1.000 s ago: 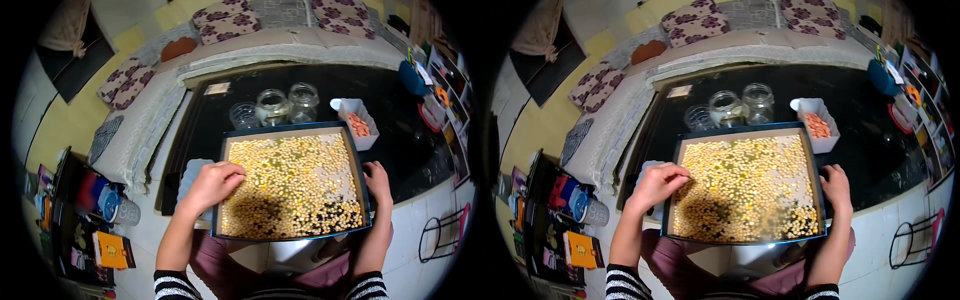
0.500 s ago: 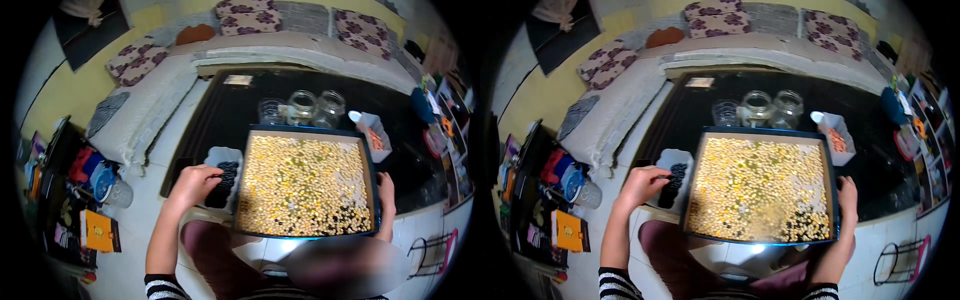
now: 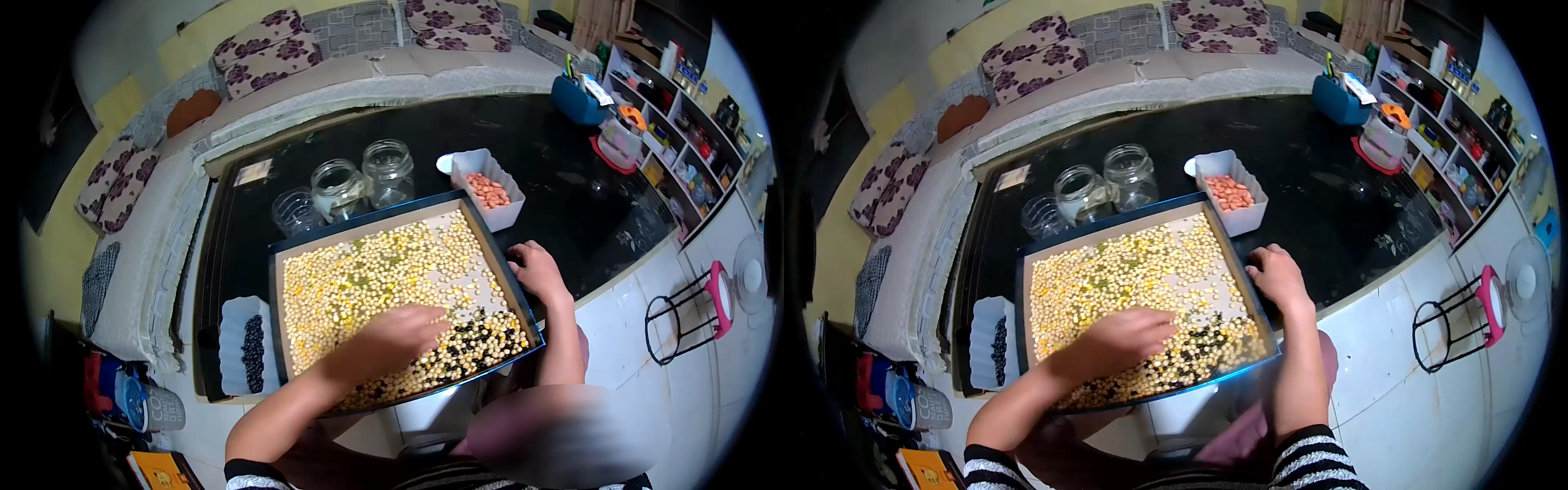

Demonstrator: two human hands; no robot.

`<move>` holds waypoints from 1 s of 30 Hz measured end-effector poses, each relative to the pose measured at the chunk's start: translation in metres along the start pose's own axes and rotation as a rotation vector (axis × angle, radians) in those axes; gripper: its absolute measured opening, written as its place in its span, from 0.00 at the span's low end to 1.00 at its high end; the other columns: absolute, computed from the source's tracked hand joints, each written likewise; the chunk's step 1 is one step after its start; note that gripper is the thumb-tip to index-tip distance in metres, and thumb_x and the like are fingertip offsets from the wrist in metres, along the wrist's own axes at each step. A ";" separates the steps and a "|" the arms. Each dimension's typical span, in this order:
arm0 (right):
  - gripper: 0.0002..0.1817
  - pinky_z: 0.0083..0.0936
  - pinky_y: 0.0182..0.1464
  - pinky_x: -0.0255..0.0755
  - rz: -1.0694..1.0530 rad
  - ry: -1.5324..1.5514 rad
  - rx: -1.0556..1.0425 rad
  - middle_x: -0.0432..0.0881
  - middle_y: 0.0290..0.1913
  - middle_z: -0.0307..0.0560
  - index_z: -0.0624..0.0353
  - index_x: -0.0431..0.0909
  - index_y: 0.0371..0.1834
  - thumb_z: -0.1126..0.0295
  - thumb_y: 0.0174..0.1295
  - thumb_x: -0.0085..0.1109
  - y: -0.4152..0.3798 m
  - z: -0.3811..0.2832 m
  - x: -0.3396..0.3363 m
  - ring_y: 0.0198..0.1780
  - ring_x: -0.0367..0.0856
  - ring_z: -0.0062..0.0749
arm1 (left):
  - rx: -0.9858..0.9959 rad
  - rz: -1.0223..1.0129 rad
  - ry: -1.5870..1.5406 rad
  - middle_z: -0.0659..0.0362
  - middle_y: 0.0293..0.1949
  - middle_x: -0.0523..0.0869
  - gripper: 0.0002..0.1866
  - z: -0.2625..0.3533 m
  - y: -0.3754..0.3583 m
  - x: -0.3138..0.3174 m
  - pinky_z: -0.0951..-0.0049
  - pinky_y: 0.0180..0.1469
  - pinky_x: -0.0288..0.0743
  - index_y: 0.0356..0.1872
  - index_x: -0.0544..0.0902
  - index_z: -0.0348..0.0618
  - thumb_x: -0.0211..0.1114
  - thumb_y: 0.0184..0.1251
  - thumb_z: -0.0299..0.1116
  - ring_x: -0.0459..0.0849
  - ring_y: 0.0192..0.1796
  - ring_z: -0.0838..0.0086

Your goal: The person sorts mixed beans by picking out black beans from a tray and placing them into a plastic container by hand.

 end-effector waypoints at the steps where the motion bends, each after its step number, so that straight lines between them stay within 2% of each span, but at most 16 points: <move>1: 0.13 0.33 0.51 0.68 -0.007 0.018 0.013 0.76 0.42 0.52 0.59 0.79 0.42 0.66 0.54 0.58 -0.001 0.001 -0.001 0.49 0.73 0.44 | 0.068 -0.067 -0.038 0.52 0.56 0.73 0.20 0.007 0.014 0.018 0.65 0.59 0.68 0.53 0.74 0.43 0.60 0.60 0.36 0.72 0.59 0.65; 2: 0.14 0.33 0.51 0.68 -0.003 0.029 0.011 0.76 0.42 0.52 0.59 0.78 0.42 0.66 0.54 0.58 -0.001 0.004 0.000 0.50 0.73 0.44 | 0.080 -0.072 -0.042 0.52 0.56 0.73 0.20 0.010 0.026 0.030 0.65 0.59 0.68 0.53 0.74 0.43 0.60 0.60 0.36 0.72 0.59 0.65; 4: 0.14 0.34 0.51 0.68 0.012 0.040 -0.021 0.76 0.42 0.52 0.59 0.78 0.43 0.66 0.54 0.59 -0.002 0.007 0.000 0.49 0.74 0.44 | 0.292 -0.150 -0.138 0.52 0.62 0.68 0.22 0.032 0.041 0.055 0.60 0.64 0.61 0.58 0.70 0.45 0.56 0.63 0.35 0.67 0.64 0.65; 7: 0.14 0.34 0.52 0.68 0.014 0.064 -0.030 0.76 0.42 0.51 0.59 0.78 0.43 0.66 0.54 0.58 -0.002 0.011 0.002 0.50 0.73 0.44 | 0.424 -0.113 -0.129 0.54 0.64 0.66 0.22 0.044 0.050 0.091 0.57 0.65 0.58 0.61 0.68 0.47 0.53 0.65 0.35 0.66 0.65 0.65; 9: 0.15 0.34 0.52 0.68 0.006 0.051 -0.021 0.76 0.42 0.51 0.60 0.78 0.43 0.65 0.54 0.58 -0.004 0.006 -0.003 0.50 0.73 0.43 | 0.408 -0.115 -0.167 0.56 0.65 0.65 0.23 0.043 0.059 0.093 0.56 0.65 0.59 0.62 0.66 0.48 0.51 0.66 0.36 0.64 0.66 0.65; 10: 0.15 0.32 0.49 0.69 0.051 0.069 -0.048 0.76 0.39 0.53 0.61 0.78 0.42 0.67 0.53 0.58 -0.004 0.006 -0.005 0.45 0.75 0.46 | 0.392 -0.160 -0.141 0.56 0.65 0.65 0.24 0.040 0.060 0.097 0.54 0.65 0.58 0.63 0.66 0.48 0.52 0.65 0.37 0.63 0.66 0.65; 13: 0.15 0.32 0.50 0.69 0.038 0.065 -0.062 0.76 0.40 0.53 0.62 0.78 0.43 0.66 0.53 0.58 -0.001 0.006 -0.004 0.46 0.74 0.46 | 0.286 -0.271 -0.082 0.54 0.66 0.62 0.30 0.027 0.061 0.095 0.51 0.65 0.56 0.64 0.63 0.49 0.57 0.61 0.44 0.60 0.68 0.63; 15: 0.15 0.33 0.50 0.68 0.045 0.065 -0.055 0.76 0.40 0.53 0.62 0.78 0.43 0.66 0.54 0.57 -0.001 0.006 -0.003 0.47 0.74 0.46 | 0.135 -0.227 -0.041 0.53 0.68 0.59 0.33 0.004 0.067 0.081 0.51 0.67 0.52 0.65 0.62 0.50 0.59 0.59 0.49 0.58 0.69 0.61; 16: 0.15 0.33 0.50 0.68 0.047 0.059 -0.047 0.76 0.40 0.53 0.62 0.78 0.43 0.66 0.54 0.57 -0.001 0.005 -0.004 0.47 0.74 0.45 | 0.071 -0.288 -0.024 0.51 0.69 0.55 0.36 -0.005 0.068 0.082 0.51 0.69 0.46 0.66 0.61 0.51 0.59 0.58 0.52 0.54 0.70 0.61; 21: 0.15 0.33 0.50 0.69 0.044 0.049 -0.032 0.76 0.40 0.53 0.62 0.78 0.43 0.66 0.53 0.58 0.000 0.005 -0.004 0.47 0.74 0.45 | -0.056 -0.314 0.006 0.49 0.70 0.52 0.37 -0.034 0.067 0.070 0.55 0.71 0.38 0.67 0.58 0.49 0.56 0.60 0.53 0.49 0.72 0.61; 23: 0.15 0.33 0.50 0.69 0.037 0.053 -0.032 0.76 0.40 0.53 0.62 0.78 0.43 0.66 0.53 0.58 -0.001 0.005 -0.004 0.47 0.74 0.45 | -0.201 -0.200 -0.030 0.49 0.70 0.50 0.37 -0.057 0.064 0.062 0.60 0.71 0.37 0.68 0.56 0.48 0.57 0.60 0.52 0.48 0.72 0.61; 24: 0.15 0.33 0.50 0.69 0.040 0.055 -0.032 0.76 0.40 0.53 0.62 0.78 0.43 0.66 0.53 0.58 -0.001 0.006 -0.004 0.47 0.74 0.45 | -0.258 -0.108 -0.018 0.48 0.68 0.55 0.33 -0.064 0.061 0.057 0.63 0.70 0.46 0.66 0.61 0.46 0.59 0.61 0.46 0.54 0.70 0.59; 25: 0.15 0.33 0.50 0.69 0.041 0.055 -0.043 0.76 0.40 0.52 0.62 0.78 0.43 0.66 0.53 0.58 -0.001 0.006 -0.004 0.47 0.74 0.45 | -0.256 -0.109 -0.016 0.48 0.68 0.55 0.33 -0.069 0.059 0.058 0.63 0.70 0.46 0.66 0.61 0.46 0.59 0.61 0.46 0.54 0.70 0.59; 27: 0.15 0.33 0.50 0.69 0.043 0.058 -0.055 0.76 0.40 0.52 0.62 0.78 0.43 0.66 0.53 0.58 -0.002 0.005 -0.004 0.47 0.74 0.45 | -0.368 0.061 -0.199 0.48 0.63 0.64 0.25 -0.084 0.054 0.046 0.64 0.66 0.55 0.60 0.67 0.43 0.57 0.63 0.40 0.62 0.65 0.59; 28: 0.15 0.33 0.50 0.69 0.041 0.053 -0.056 0.76 0.40 0.52 0.62 0.78 0.43 0.66 0.54 0.58 -0.002 0.005 -0.005 0.47 0.74 0.45 | -0.339 0.171 -0.211 0.51 0.52 0.74 0.16 -0.081 0.057 0.037 0.66 0.57 0.67 0.50 0.75 0.40 0.58 0.62 0.35 0.72 0.55 0.60; 30: 0.15 0.33 0.50 0.69 0.041 0.050 -0.056 0.76 0.40 0.52 0.62 0.77 0.43 0.66 0.54 0.58 -0.003 0.004 -0.005 0.47 0.74 0.45 | -0.350 0.169 -0.266 0.52 0.47 0.76 0.14 -0.083 0.063 0.037 0.67 0.54 0.69 0.46 0.77 0.39 0.59 0.61 0.33 0.75 0.51 0.61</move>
Point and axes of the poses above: each hand's wrist, its own y-axis towards the middle knuckle, its own x-axis out of the palm, z = x × y, the point moved 8 cm from there along y, towards the middle knuckle
